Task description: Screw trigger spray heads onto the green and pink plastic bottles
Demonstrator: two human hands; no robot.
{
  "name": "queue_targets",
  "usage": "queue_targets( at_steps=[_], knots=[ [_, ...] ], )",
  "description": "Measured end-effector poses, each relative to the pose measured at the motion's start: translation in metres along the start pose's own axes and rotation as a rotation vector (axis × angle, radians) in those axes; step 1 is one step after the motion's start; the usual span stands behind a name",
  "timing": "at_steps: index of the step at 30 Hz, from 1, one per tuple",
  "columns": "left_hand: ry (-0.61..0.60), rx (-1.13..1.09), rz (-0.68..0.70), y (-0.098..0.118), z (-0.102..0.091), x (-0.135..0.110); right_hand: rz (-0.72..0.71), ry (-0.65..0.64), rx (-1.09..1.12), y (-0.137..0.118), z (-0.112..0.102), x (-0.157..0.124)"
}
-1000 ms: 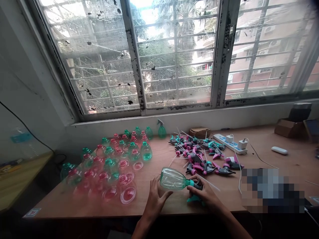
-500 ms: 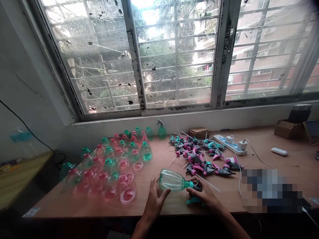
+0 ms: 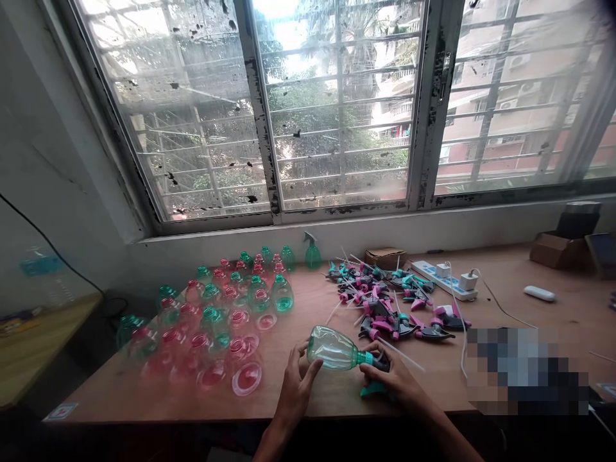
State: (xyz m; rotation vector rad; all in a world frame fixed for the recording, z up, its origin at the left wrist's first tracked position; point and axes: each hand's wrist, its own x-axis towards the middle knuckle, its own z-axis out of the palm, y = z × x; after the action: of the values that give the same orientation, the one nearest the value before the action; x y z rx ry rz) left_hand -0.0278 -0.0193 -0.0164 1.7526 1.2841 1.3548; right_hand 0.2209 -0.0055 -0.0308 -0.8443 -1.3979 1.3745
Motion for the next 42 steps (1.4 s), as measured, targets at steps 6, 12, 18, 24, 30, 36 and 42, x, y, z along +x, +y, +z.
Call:
queue_targets(
  at_steps=[6,12,18,24,30,36,42],
  knots=[
    [0.004,0.004,0.023,-0.0002,0.0010,-0.0018,-0.002,0.028,0.023,0.0032,-0.0021,0.0014],
    [-0.011,-0.016,-0.036,0.0015,0.0023,-0.0043,-0.004,0.013,-0.009,0.0044,-0.0011,0.0013],
    [-0.004,-0.018,-0.012,0.0008,0.0013,-0.0019,0.009,0.029,0.030,0.0059,-0.0032,0.0029],
    [0.008,-0.023,-0.008,0.0022,0.0002,-0.0027,0.005,0.004,0.016,0.0042,-0.0024,0.0022],
    [0.008,-0.033,0.009,0.0046,0.0008,-0.0020,0.019,0.013,0.029,0.0001,-0.0005,0.0005],
    [0.000,-0.031,0.035,0.0024,0.0019,-0.0030,0.019,0.031,0.050,0.0002,-0.0014,0.0012],
    [0.000,-0.070,0.001,0.0024,0.0017,-0.0026,0.026,0.016,0.023,0.0034,-0.0011,0.0007]
  ],
)
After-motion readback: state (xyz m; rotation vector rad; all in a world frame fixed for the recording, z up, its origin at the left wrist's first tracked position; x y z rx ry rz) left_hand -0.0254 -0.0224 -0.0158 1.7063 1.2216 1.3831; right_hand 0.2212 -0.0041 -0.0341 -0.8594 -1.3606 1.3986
